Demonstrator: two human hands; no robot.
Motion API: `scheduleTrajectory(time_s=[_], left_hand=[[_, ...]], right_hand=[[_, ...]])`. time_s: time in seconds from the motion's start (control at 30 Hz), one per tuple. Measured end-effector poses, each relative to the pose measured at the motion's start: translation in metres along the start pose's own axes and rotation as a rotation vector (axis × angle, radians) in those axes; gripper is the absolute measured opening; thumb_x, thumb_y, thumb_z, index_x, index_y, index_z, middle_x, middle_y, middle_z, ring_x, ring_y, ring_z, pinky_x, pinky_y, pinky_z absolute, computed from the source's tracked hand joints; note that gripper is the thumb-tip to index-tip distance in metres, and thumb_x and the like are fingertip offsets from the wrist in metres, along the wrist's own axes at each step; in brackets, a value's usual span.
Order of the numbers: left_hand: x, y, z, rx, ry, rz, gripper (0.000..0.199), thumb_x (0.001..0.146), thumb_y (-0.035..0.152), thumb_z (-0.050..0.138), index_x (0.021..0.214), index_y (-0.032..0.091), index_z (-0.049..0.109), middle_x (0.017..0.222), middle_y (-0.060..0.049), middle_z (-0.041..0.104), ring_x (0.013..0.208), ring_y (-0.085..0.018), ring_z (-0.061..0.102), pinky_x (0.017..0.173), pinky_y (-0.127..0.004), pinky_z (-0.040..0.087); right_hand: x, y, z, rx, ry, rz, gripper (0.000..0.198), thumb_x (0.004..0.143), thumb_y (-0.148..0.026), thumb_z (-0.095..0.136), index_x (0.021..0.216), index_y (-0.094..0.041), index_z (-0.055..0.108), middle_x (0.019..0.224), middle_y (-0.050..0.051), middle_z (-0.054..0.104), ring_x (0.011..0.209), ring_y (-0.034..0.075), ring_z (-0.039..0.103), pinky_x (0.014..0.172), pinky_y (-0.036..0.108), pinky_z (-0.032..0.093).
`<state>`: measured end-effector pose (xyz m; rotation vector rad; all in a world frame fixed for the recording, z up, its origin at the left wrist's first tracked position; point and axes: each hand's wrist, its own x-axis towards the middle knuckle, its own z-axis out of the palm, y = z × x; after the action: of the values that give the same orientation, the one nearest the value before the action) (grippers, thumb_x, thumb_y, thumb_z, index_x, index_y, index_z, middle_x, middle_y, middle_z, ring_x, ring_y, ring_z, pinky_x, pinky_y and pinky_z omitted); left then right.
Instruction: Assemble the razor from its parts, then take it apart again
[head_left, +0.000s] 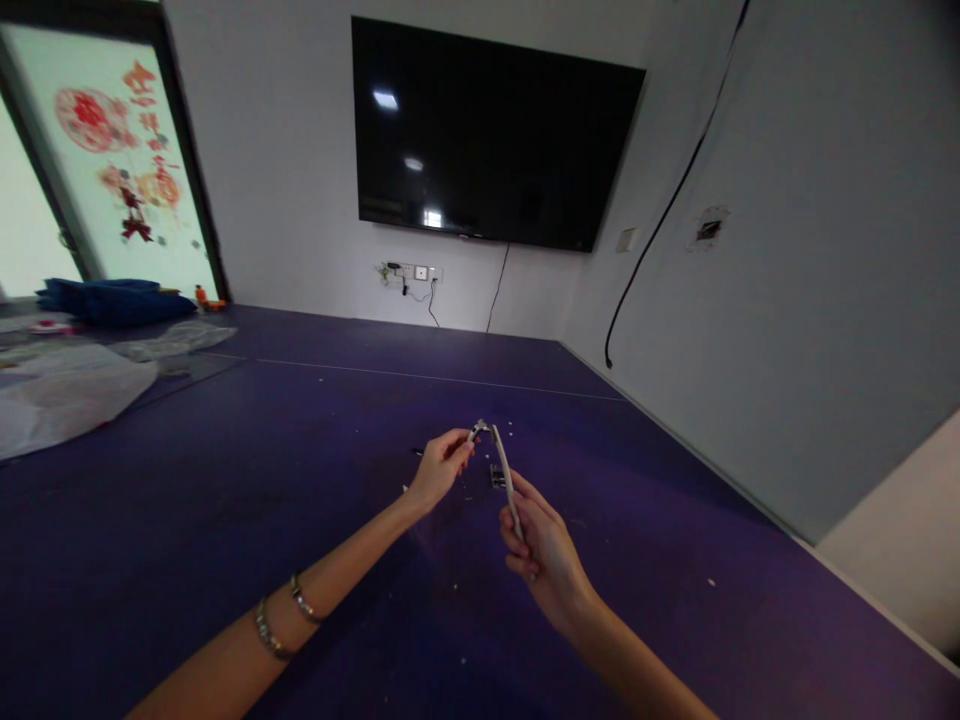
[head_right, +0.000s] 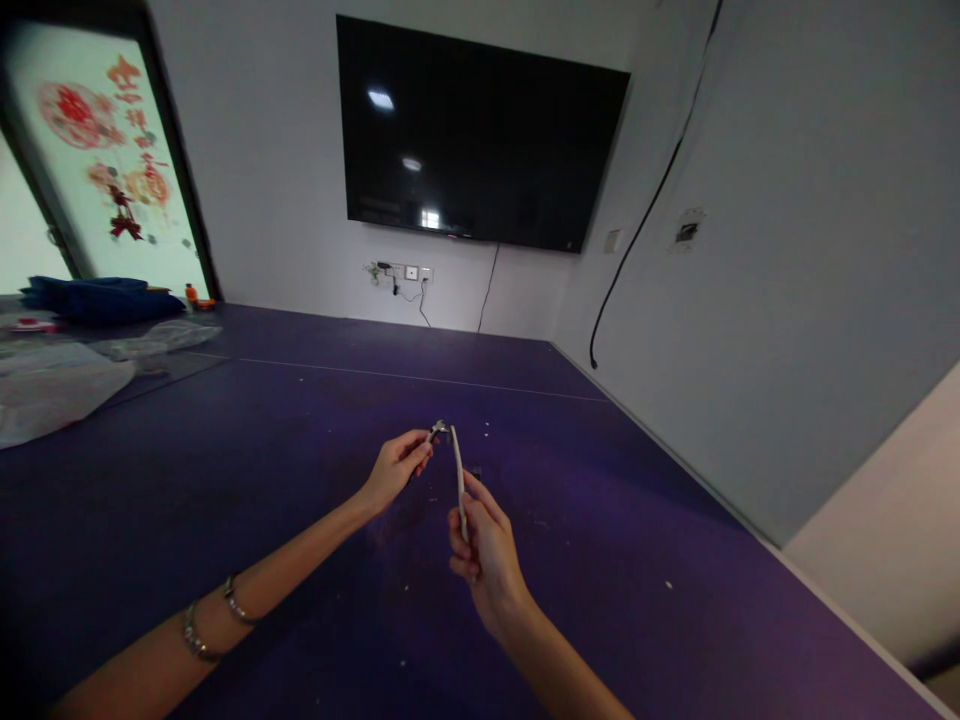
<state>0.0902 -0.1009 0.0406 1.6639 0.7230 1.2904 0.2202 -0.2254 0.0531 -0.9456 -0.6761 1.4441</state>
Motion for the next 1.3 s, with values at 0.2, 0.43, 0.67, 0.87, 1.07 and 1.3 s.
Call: scheduleTrajectory(time_s=[0.2,0.43,0.67,0.87,1.07,1.3], left_hand=[[0.001,-0.001,-0.001,-0.003,-0.008,0.001,0.021,0.078,0.030,0.052,0.089,0.013,0.060,0.063,0.002,0.050,0.052,-0.008,0.044,0.048,-0.020,0.035],[-0.001,0.000,0.000,-0.006,0.007,0.006,0.020,0.078,0.028,0.053,0.089,0.013,0.059,0.067,0.000,0.053,0.055,-0.008,0.046,0.050,-0.020,0.037],[-0.003,0.001,0.004,-0.007,0.003,-0.015,0.021,0.076,0.030,0.055,0.088,0.013,0.058,0.061,0.003,0.050,0.051,-0.008,0.045,0.050,-0.020,0.037],[-0.004,0.002,0.005,-0.022,0.019,-0.027,0.021,0.074,0.028,0.056,0.088,0.013,0.058,0.061,0.002,0.051,0.052,-0.009,0.046,0.050,-0.021,0.038],[-0.005,0.001,0.007,-0.011,0.003,-0.016,0.018,0.075,0.028,0.056,0.087,0.014,0.057,0.062,0.002,0.051,0.053,-0.008,0.046,0.051,-0.021,0.038],[-0.007,0.002,0.008,0.006,0.015,-0.018,0.013,0.075,0.026,0.056,0.082,0.015,0.055,0.063,0.003,0.051,0.054,-0.008,0.047,0.053,-0.020,0.038]], right_hand=[[0.001,-0.001,0.002,0.032,-0.011,-0.025,0.049,0.070,-0.026,0.059,0.118,-0.024,0.050,0.059,-0.005,0.047,0.038,0.002,0.027,0.035,0.015,0.009],[-0.002,0.004,0.005,0.035,0.002,-0.026,0.050,0.071,-0.027,0.059,0.119,-0.025,0.049,0.060,-0.005,0.047,0.038,0.003,0.027,0.036,0.016,0.009],[0.002,0.000,0.007,0.074,0.014,-0.039,0.049,0.069,-0.027,0.060,0.117,-0.024,0.051,0.058,-0.006,0.046,0.038,0.002,0.025,0.036,0.015,0.009],[-0.005,0.007,0.011,0.097,0.039,-0.008,0.052,0.070,-0.027,0.060,0.121,-0.024,0.048,0.056,-0.006,0.046,0.037,0.002,0.026,0.035,0.015,0.009],[0.000,0.001,0.012,0.132,0.030,-0.029,0.047,0.070,-0.026,0.060,0.116,-0.023,0.051,0.057,-0.006,0.046,0.037,0.001,0.025,0.035,0.014,0.009],[-0.007,0.013,0.017,0.193,0.036,0.010,0.048,0.070,-0.029,0.060,0.116,-0.023,0.047,0.056,-0.007,0.046,0.037,0.002,0.024,0.036,0.014,0.009]])
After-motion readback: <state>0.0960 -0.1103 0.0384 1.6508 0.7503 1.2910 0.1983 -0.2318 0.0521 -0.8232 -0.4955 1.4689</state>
